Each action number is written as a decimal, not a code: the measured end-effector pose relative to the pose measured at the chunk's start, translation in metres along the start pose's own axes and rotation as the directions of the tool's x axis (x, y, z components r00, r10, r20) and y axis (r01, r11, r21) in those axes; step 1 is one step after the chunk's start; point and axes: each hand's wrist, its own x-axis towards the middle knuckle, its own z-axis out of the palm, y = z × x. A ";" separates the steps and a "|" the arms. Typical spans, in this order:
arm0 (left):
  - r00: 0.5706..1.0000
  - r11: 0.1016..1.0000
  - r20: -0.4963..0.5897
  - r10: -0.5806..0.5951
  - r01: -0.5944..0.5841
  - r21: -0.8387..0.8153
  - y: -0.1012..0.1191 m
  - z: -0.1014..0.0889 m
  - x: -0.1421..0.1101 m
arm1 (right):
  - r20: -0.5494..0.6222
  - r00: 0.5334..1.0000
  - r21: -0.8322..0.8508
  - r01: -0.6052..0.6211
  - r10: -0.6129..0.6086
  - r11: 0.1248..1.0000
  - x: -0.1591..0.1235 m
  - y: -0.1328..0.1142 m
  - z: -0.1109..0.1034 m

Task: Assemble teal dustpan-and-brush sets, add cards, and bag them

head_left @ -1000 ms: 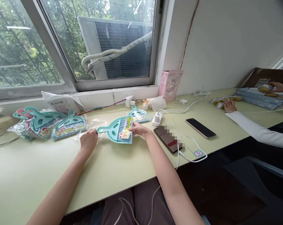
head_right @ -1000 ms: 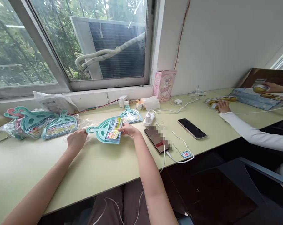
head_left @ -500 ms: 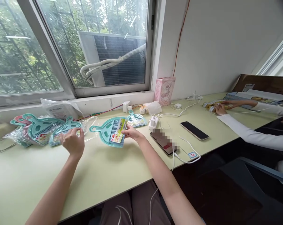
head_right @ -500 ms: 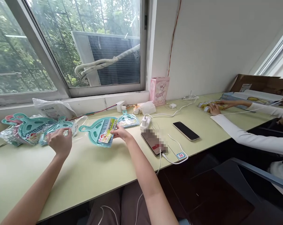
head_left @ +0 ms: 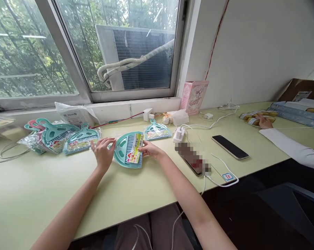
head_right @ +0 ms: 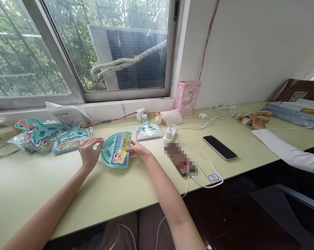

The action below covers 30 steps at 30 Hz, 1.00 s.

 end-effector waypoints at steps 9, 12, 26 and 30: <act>0.976 0.989 -0.216 0.008 -0.039 -0.140 0.034 0.001 -0.023 | -0.177 0.968 0.182 0.210 -0.178 0.961 -0.006 -0.011 0.001; 0.930 0.930 -0.298 -0.215 0.101 -0.354 0.025 0.002 -0.014 | -0.221 0.953 0.216 0.254 -0.206 0.943 -0.010 -0.011 -0.001; 0.743 0.106 0.661 -0.111 0.670 -0.735 0.051 0.002 -0.013 | -0.290 0.957 0.263 0.057 0.022 0.963 -0.003 0.005 0.026; 0.701 -0.088 0.706 -0.099 0.701 -0.708 0.062 0.013 -0.020 | -0.342 0.934 0.341 0.223 -0.100 0.913 -0.007 -0.005 0.026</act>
